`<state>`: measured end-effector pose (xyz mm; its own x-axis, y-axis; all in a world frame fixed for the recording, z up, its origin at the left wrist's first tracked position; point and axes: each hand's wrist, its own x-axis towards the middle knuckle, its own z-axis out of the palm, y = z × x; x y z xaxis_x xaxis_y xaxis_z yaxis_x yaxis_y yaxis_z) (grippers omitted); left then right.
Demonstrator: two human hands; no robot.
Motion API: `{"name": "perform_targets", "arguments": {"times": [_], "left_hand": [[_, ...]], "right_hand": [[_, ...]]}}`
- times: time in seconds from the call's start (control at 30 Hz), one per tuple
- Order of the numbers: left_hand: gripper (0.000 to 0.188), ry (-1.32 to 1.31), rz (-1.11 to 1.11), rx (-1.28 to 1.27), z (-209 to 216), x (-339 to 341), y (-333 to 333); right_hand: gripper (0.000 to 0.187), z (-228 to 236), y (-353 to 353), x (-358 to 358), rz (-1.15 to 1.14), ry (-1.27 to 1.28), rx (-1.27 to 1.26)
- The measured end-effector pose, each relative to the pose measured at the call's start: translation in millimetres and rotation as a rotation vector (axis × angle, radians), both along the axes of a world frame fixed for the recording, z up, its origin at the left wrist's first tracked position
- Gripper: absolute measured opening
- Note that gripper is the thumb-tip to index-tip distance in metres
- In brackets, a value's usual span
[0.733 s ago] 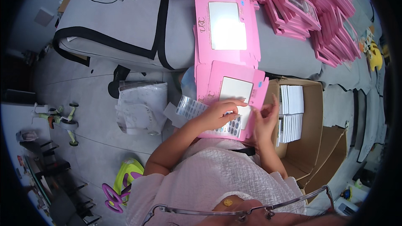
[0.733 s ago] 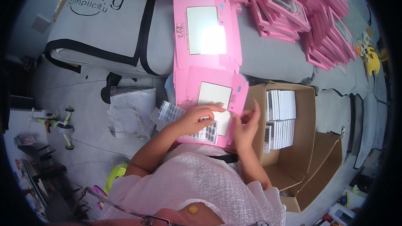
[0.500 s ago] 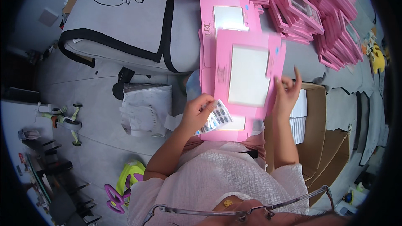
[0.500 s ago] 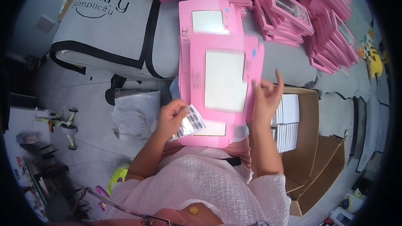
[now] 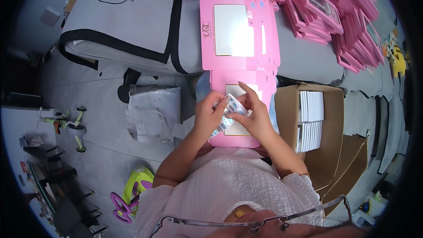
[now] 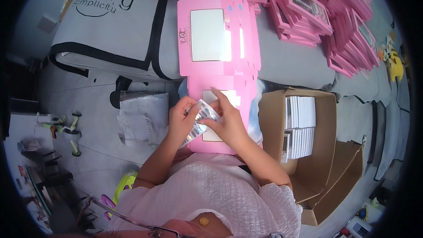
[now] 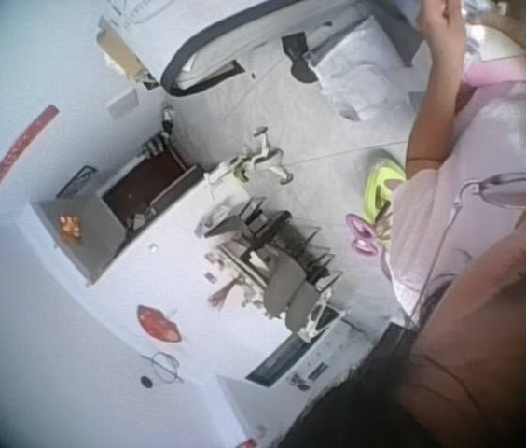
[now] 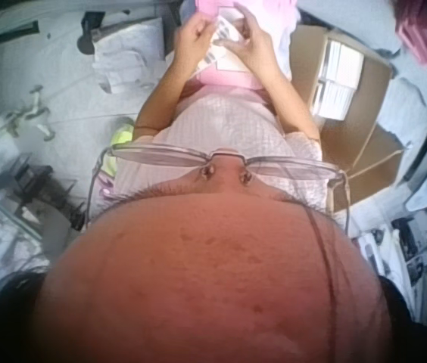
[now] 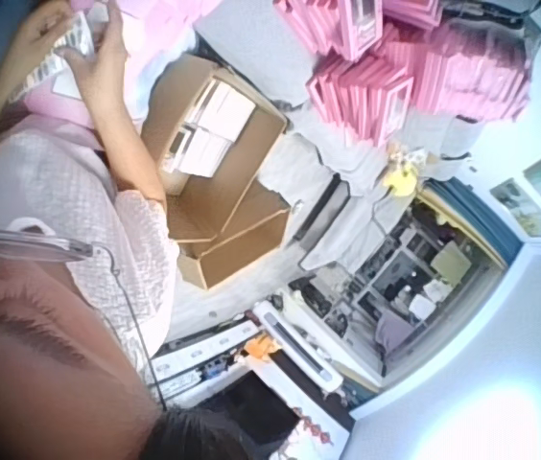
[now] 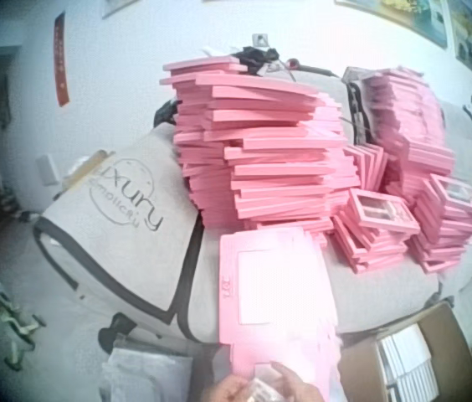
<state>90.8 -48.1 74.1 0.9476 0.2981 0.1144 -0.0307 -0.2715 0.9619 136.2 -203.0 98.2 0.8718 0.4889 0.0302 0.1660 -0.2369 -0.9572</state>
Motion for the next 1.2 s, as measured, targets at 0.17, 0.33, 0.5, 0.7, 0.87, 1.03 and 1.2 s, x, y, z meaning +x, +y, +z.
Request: {"name": "perform_targets", "arguments": {"times": [0.17, 0.33, 0.5, 0.7, 0.87, 1.03, 1.2], "left_hand": [[0.010, 0.036, -0.117, -0.043, 2, 3, -11], [0.010, -0.028, -0.177, 0.046, 5, 4, -15], [0.009, -0.147, -0.122, 0.084, 1, 6, -24], [0.010, -0.158, -0.155, 0.111, 2, 8, -25], [0.010, -0.215, -0.152, 0.250, 1, 8, -28], [0.011, -0.248, -0.166, 0.299, 0, 9, -29], [0.010, -0.250, -0.163, 0.298, -3, 10, -29]], "right_hand": [[0.075, -12, -11, -9, -0.118, 0.161, 0.022], [0.072, -11, -21, -12, -0.105, 0.238, 0.035], [0.073, -9, -29, -12, -0.067, 0.242, 0.046], [0.078, -3, -30, -10, -0.170, 0.020, 0.091], [0.078, 3, -30, -9, -0.240, -0.118, -0.023], [0.075, 0, -34, -10, -0.280, -0.187, -0.095], [0.076, -2, -38, -10, -0.274, -0.222, -0.123]]}}
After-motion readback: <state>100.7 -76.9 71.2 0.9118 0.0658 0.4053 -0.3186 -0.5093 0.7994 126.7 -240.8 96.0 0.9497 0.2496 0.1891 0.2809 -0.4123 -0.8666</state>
